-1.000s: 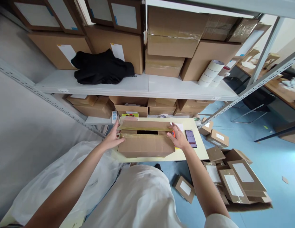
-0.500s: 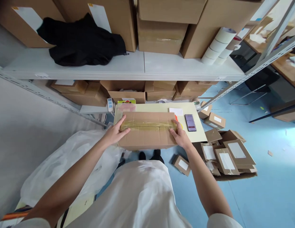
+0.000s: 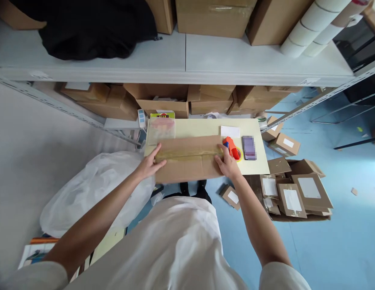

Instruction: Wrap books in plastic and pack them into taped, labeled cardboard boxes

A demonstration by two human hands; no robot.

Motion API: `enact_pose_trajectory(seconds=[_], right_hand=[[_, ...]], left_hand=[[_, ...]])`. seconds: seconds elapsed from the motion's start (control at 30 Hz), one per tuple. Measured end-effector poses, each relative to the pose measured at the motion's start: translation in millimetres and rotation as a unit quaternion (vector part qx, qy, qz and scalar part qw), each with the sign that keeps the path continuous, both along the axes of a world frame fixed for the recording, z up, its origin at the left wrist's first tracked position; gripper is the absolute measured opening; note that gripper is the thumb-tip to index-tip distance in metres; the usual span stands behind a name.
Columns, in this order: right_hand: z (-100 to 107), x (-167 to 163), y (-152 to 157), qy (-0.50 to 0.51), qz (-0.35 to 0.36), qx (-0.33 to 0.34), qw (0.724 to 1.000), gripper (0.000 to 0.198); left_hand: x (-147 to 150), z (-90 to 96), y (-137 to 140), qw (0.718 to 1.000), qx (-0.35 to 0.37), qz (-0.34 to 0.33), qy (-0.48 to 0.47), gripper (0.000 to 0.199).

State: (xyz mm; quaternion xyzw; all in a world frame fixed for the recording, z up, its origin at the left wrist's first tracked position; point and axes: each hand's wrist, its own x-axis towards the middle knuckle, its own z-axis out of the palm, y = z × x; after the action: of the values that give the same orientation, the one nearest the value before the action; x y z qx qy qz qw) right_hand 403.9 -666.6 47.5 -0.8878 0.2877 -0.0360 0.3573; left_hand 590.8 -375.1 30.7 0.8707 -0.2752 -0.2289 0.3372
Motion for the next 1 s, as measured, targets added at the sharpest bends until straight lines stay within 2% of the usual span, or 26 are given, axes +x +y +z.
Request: enact_pose_trajectory(seconds=[0.1, 0.23, 0.37, 0.53, 0.67, 0.73, 0.87, 0.93, 1.0], right_hand=[[-10.2, -4.9, 4.2, 0.013, 0.011, 0.018, 1.000, 0.056], [-21.5, -1.9, 9.9, 0.009, 0.016, 0.030, 0.999, 0.060], [-31.2, 2.7, 10.4, -0.013, 0.036, 0.008, 0.999, 0.057], [-42.8, 8.4, 3.8, -0.057, 0.055, -0.010, 0.997, 0.058], [-42.7, 17.3, -1.8, -0.071, 0.059, -0.020, 0.996, 0.057], [-40.2, 23.0, -2.7, -0.073, 0.059, -0.029, 0.995, 0.056], [-36.1, 37.7, -1.2, -0.056, 0.037, -0.048, 0.997, 0.057], [-36.4, 42.7, -2.6, -0.049, 0.030, -0.045, 0.997, 0.057], [-40.0, 40.9, -9.8, -0.061, 0.043, -0.022, 0.997, 0.057]], left_hand=[[-10.6, -15.1, 5.3, 0.999, 0.030, 0.007, 0.020, 0.080], [-1.9, -16.9, 0.5, 0.999, 0.029, 0.021, -0.003, 0.075], [5.6, -21.4, -8.1, 0.999, 0.042, 0.017, -0.022, 0.073], [3.0, -29.8, -12.4, 0.993, 0.023, 0.035, -0.109, 0.071], [-3.2, -17.0, -21.0, 0.976, 0.030, 0.053, -0.207, 0.069], [-10.9, -8.8, -31.7, 0.970, 0.049, 0.022, -0.239, 0.065], [-28.4, -5.7, -60.7, 0.963, 0.072, -0.113, -0.232, 0.072], [-33.0, -10.7, -71.6, 0.961, 0.075, -0.142, -0.225, 0.075], [-34.1, -16.9, -76.8, 0.960, 0.080, -0.139, -0.227, 0.077]])
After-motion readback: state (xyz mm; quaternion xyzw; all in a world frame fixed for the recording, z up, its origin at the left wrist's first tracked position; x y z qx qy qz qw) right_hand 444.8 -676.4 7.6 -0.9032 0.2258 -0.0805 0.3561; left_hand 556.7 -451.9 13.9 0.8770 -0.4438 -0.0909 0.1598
